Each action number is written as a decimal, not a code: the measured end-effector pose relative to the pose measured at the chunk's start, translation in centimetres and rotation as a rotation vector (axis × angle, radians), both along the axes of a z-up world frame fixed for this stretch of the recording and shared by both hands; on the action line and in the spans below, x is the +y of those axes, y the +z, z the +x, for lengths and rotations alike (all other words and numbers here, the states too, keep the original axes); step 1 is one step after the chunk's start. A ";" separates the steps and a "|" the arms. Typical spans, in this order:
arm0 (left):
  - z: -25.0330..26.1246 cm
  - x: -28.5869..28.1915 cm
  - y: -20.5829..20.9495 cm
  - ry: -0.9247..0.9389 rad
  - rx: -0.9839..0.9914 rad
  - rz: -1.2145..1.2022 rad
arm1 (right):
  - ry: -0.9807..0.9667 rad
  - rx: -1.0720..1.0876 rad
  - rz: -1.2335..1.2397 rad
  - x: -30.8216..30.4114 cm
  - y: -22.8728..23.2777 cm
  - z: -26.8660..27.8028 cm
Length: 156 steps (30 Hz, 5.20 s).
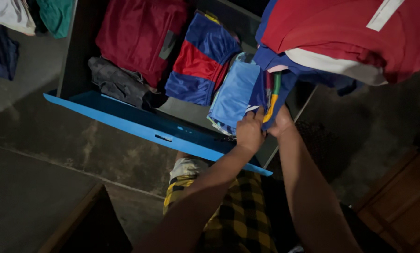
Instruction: The person folds various garments by hand and places them into a blue drawer. The person handles shirts, shorts, and pants, folding each item individually before stacking them inside the drawer.
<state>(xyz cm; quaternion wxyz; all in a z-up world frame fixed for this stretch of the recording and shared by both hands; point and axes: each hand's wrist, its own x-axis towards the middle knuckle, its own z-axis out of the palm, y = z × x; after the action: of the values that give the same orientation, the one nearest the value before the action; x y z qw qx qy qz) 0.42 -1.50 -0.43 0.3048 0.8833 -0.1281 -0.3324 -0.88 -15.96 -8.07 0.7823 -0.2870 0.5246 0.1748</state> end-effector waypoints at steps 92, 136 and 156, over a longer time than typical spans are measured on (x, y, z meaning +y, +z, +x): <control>15.8 21.7 7.4 0.025 0.308 -0.553 | -0.047 -0.202 -0.223 11.7 7.5 0.8; 16.6 12.4 -7.0 0.165 -0.307 -0.175 | -0.084 0.275 -0.226 9.9 -11.9 -1.5; 9.7 5.0 -16.5 -1.388 -0.905 0.442 | -0.202 0.076 -0.264 4.1 -5.6 -3.8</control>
<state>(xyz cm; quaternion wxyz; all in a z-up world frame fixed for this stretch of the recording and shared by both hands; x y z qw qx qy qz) 10.11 3.49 -16.88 -0.2273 0.6918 -0.6811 -0.0767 -4.64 -11.88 -13.69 0.7308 -0.3264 0.5985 0.0356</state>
